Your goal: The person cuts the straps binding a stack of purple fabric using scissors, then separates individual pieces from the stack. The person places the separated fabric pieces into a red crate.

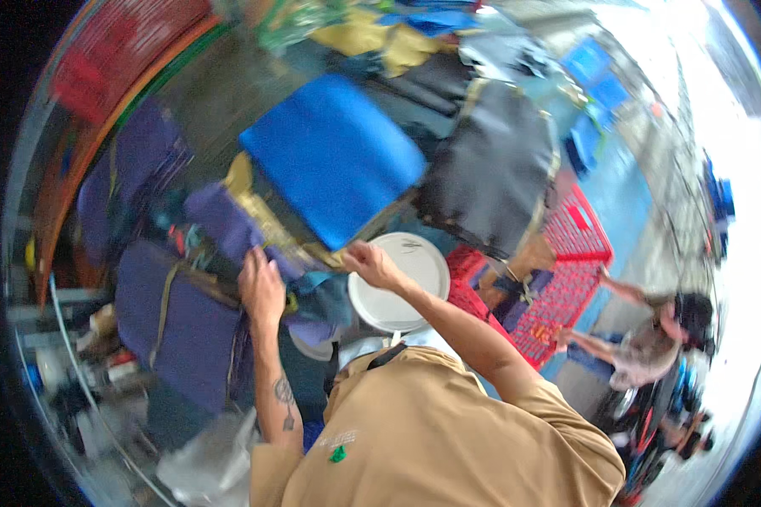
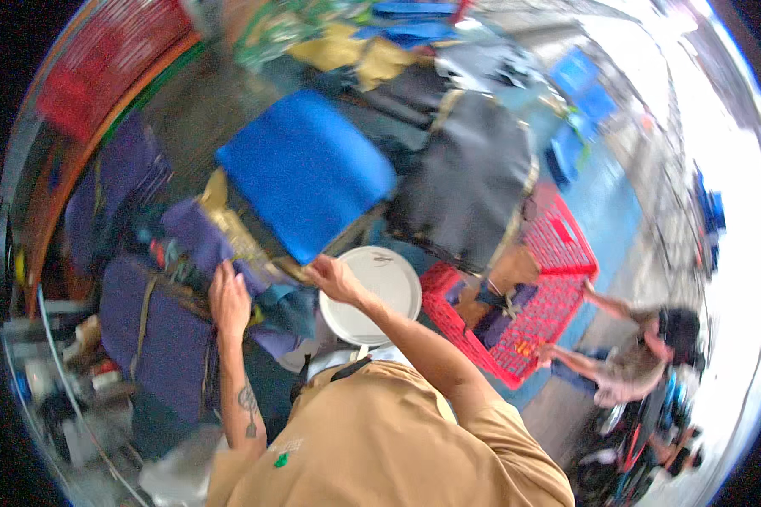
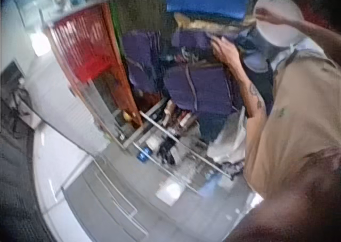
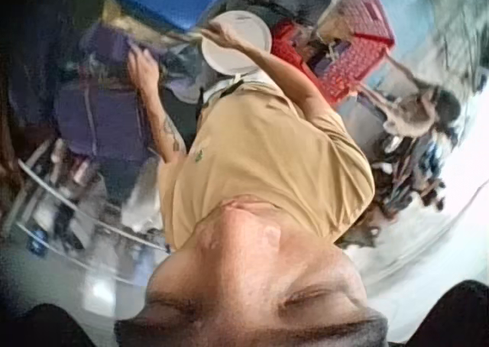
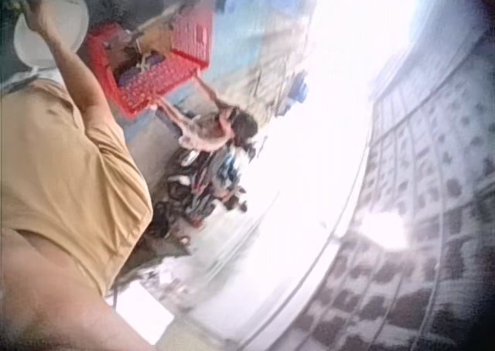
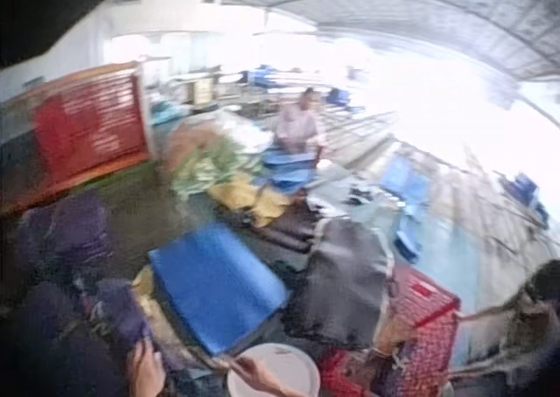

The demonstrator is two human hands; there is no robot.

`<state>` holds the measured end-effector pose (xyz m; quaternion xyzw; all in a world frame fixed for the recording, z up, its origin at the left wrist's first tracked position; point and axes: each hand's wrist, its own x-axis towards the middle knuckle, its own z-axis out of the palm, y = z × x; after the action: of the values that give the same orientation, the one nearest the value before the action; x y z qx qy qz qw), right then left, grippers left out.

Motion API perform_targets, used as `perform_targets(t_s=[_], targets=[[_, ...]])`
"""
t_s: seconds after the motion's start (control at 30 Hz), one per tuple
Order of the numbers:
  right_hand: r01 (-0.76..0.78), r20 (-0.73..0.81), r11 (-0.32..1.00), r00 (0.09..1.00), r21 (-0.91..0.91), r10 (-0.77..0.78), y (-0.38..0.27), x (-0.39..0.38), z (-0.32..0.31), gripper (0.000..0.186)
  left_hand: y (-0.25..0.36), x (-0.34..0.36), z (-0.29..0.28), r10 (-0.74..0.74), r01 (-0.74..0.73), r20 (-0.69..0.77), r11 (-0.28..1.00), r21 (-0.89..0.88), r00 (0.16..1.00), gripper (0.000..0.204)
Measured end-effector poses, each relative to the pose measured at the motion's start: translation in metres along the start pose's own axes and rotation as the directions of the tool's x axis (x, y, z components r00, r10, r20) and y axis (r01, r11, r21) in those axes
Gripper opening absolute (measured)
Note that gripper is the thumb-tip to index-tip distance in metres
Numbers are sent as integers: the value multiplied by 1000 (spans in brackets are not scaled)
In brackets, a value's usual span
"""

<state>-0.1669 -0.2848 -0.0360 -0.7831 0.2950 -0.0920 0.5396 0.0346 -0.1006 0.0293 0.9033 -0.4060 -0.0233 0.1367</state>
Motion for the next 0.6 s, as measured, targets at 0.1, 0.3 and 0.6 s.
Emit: perform_targets(t_s=[0.1, 0.3, 0.6], targets=[[-136, -166, 965, 971, 224, 175, 54, -84, -37, 31, -21, -1, 9, 0, 1, -14, 993, 116, 1000, 46], [-255, -520, 851, 700, 458, 490, 139, -224, -72, 30, -10, 17, -10, -5, -10, 113, 991, 131, 994, 39], [-709, -448, 480, 253, 518, 858, 237, -373, -15, 26, -21, 25, -11, -48, 52, 64, 997, -49, 997, 36]])
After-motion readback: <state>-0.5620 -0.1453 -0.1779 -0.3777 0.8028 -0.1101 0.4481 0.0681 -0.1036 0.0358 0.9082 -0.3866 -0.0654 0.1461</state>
